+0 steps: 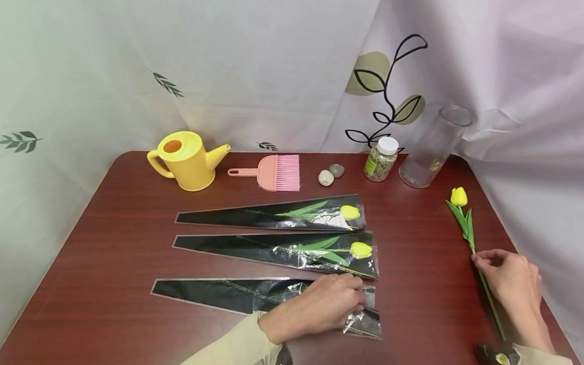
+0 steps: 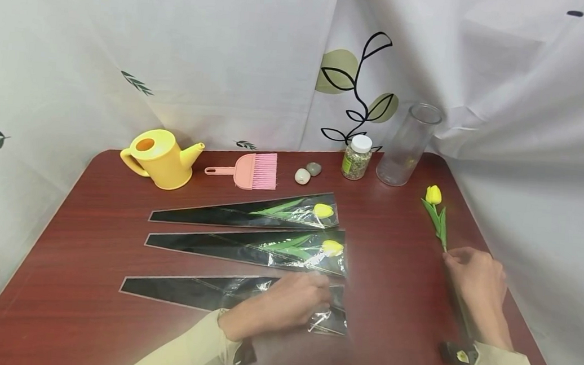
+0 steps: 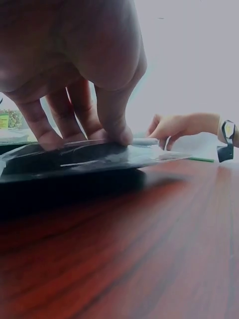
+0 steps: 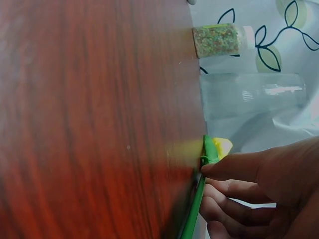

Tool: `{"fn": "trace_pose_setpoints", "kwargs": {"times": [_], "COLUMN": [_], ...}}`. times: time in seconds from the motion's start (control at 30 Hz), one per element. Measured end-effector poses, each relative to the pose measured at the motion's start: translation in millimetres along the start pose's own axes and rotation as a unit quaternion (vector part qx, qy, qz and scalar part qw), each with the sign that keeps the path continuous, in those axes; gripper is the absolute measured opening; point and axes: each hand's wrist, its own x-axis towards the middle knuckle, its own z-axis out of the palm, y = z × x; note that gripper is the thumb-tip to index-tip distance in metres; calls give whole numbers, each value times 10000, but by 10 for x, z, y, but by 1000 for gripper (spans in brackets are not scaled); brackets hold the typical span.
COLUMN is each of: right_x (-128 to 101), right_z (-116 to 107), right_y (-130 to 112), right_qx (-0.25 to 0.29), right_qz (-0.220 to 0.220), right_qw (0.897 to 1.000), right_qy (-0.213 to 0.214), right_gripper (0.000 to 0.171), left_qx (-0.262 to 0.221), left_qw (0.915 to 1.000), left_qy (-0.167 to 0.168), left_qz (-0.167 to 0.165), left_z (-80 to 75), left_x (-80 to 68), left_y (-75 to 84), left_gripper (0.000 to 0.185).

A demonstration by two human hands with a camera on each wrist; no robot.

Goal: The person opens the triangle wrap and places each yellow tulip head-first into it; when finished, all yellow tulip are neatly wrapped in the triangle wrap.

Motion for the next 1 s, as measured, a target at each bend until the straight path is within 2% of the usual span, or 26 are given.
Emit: {"fn": "trace_pose_setpoints", "kwargs": {"times": [0.1, 0.33, 0.47, 0.8, 1.0], "right_x": [-2, -8, -13, -35, -39], "right_z": [0, -4, -12, -37, -55], "right_y": [-10, -23, -25, 6, -1], "right_qx": [2, 6, 33, 457, 541], "right_qz": [3, 104, 180, 120, 217], "right_qw": [10000, 9999, 9998, 9970, 9958], "right_qy": [6, 8, -8, 611, 700], "right_gripper": [22, 23, 24, 23, 24], "left_qx": [-47, -369, -453, -457, -503], "left_qw": [10000, 9983, 9976, 9978, 9974], "left_qy": [31, 392, 474, 438, 485], "left_qz": [-74, -203, -224, -200, -201], "left_z": [-1, -9, -18, -13, 1], "left_x": [-2, 1, 0, -1, 1], "left_y": [-3, -30, -39, -29, -35], "left_gripper": [7, 2, 3, 5, 6]}}
